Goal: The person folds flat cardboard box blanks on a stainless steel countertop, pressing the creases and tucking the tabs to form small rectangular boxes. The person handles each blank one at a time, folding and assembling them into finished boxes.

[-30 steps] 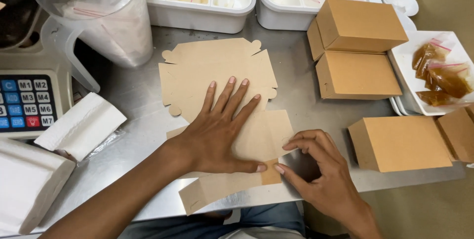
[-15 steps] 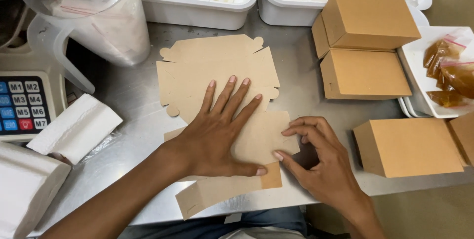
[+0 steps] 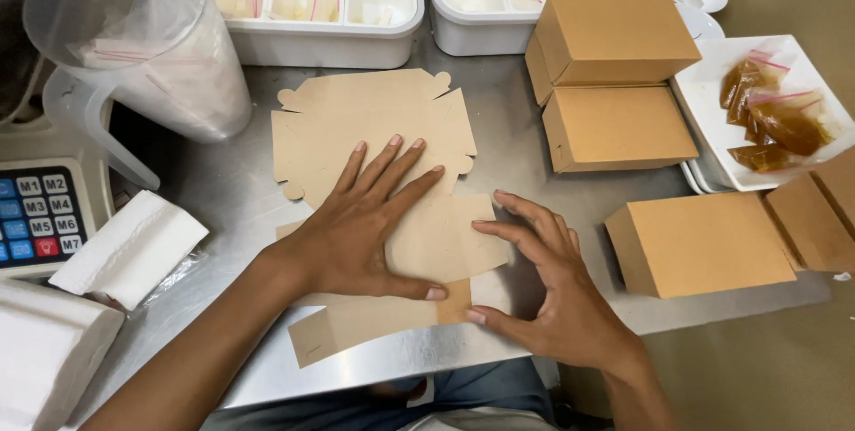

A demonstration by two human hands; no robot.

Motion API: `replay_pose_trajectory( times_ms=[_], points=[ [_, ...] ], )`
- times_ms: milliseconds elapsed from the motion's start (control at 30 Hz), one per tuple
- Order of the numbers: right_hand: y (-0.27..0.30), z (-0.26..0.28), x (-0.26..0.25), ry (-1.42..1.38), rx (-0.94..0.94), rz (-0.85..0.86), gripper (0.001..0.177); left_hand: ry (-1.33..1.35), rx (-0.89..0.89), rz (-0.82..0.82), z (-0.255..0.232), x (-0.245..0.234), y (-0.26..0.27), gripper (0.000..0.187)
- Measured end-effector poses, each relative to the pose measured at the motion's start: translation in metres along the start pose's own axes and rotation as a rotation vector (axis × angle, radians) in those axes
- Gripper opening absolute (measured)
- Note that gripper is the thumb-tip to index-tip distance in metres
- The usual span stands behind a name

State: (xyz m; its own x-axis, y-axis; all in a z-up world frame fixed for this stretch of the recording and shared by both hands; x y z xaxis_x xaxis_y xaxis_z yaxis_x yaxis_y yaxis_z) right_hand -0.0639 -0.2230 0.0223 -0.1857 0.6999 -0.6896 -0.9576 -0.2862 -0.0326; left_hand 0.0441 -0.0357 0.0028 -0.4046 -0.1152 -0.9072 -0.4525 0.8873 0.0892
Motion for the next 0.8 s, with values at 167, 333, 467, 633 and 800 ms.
replay_pose_trajectory(
  times_ms=[167, 333, 467, 633, 800],
  points=[
    [0.0003, 0.0000, 0.0062, 0.133, -0.043, 0.045, 0.084, 0.009, -0.037, 0.015, 0.0046, -0.0041, 0.0023, 0.131],
    [-0.0008, 0.0033, 0.0057, 0.081, -0.060, 0.064, 0.079, 0.018, -0.047, 0.018, 0.0060, -0.0030, 0.0030, 0.130],
    [-0.0019, 0.0025, 0.0079, 0.088, -0.023, 0.071, 0.083, 0.019, -0.039, 0.016, 0.0069, -0.0006, 0.0037, 0.130],
    [-0.0031, -0.0004, 0.0074, 0.066, 0.051, 0.019, 0.086, -0.017, -0.011, -0.013, 0.0080, 0.0022, 0.0032, 0.133],
    [-0.0052, -0.0028, 0.0075, 0.073, 0.081, -0.011, 0.084, -0.028, -0.003, -0.021, 0.0097, 0.0046, 0.0035, 0.133]
  ],
)
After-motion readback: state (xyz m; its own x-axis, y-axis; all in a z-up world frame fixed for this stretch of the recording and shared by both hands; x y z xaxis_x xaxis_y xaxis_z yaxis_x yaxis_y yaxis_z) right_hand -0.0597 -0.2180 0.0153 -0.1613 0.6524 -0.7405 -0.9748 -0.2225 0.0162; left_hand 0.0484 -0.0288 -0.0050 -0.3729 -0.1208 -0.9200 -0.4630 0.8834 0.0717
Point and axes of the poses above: each hand's wrist, its own y-axis away from the middle knuckle, its own x-axis out of the palm, z = x × y, the point moved 5 cm from there along -y, towards the middle knuckle, and after that the axes turned 9 degrees about z, right-handed, at the moved point
